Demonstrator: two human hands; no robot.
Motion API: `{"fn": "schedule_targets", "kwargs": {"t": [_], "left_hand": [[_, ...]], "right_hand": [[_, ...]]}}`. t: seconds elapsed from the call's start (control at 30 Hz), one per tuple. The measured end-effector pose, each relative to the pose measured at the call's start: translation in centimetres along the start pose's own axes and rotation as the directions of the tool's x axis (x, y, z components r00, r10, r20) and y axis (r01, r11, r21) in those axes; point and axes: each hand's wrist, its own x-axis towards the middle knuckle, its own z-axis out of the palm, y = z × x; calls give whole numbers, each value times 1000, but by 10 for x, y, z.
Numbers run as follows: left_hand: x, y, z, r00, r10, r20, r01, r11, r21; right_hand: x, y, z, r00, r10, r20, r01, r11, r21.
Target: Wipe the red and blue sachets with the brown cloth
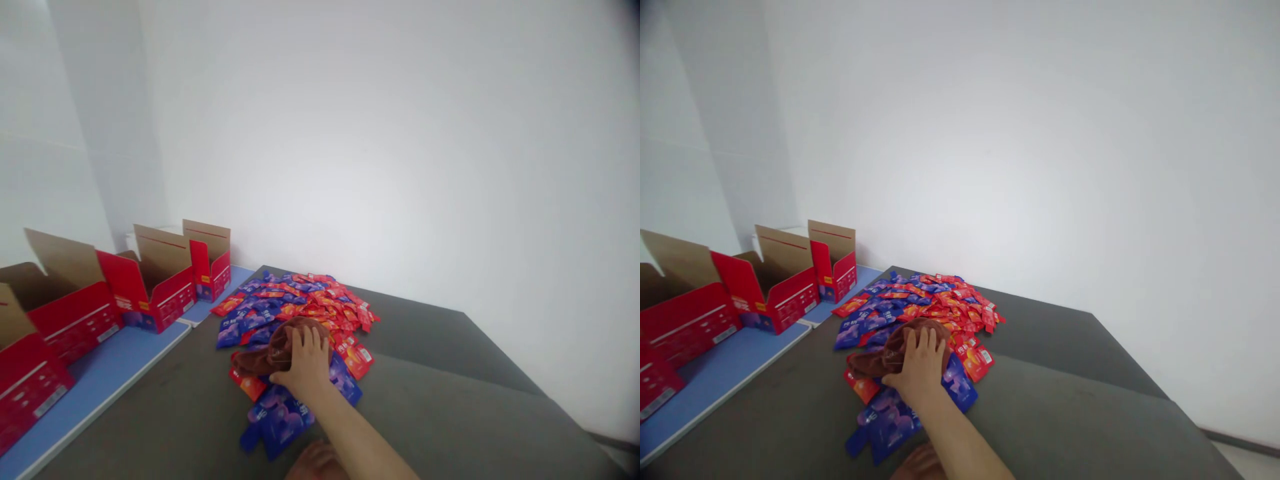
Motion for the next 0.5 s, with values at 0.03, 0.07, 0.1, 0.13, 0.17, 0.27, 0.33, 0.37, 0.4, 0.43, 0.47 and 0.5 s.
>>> {"fn": "schedule_targets", "kwargs": {"t": [0.03,0.07,0.1,0.13,0.17,0.27,0.33,0.37,0.4,0.43,0.47,0.5], "left_hand": [[0,1,1,1000,-6,7,6,1000,13],[-1,4,2,1000,-11,6,11,1000,29],[-3,7,2,1000,-17,-3,17,999,48],[-6,11,1,999,-24,-23,25,997,66],[-10,16,0,998,-35,-47,39,996,81],[-18,33,-4,986,-118,-121,129,988,87],[-20,43,-5,970,-194,-146,208,974,87],[-20,47,-6,962,-227,-151,242,966,89],[-20,50,-7,956,-252,-151,267,959,90],[-19,53,-9,952,-268,-147,283,955,92],[-19,55,-10,951,-276,-142,290,953,92],[-18,57,-11,951,-278,-138,292,952,93]], "right_hand": [[-3,13,3,999,40,4,-40,999,33],[-5,22,5,998,58,8,-58,995,81],[-6,28,7,998,62,7,-63,988,138],[-7,31,8,998,61,0,-60,979,195],[-7,33,7,998,57,-12,-53,968,247],[-4,36,-2,996,58,-61,-32,929,369],[-3,42,-16,991,80,-111,-22,894,447],[-2,46,-26,984,100,-145,-17,872,490],[-1,53,-38,975,126,-181,-10,847,532],[-1,60,-52,963,155,-219,-2,821,572],[0,70,-68,949,184,-255,9,794,607],[0,81,-85,934,212,-287,22,769,638]]}}
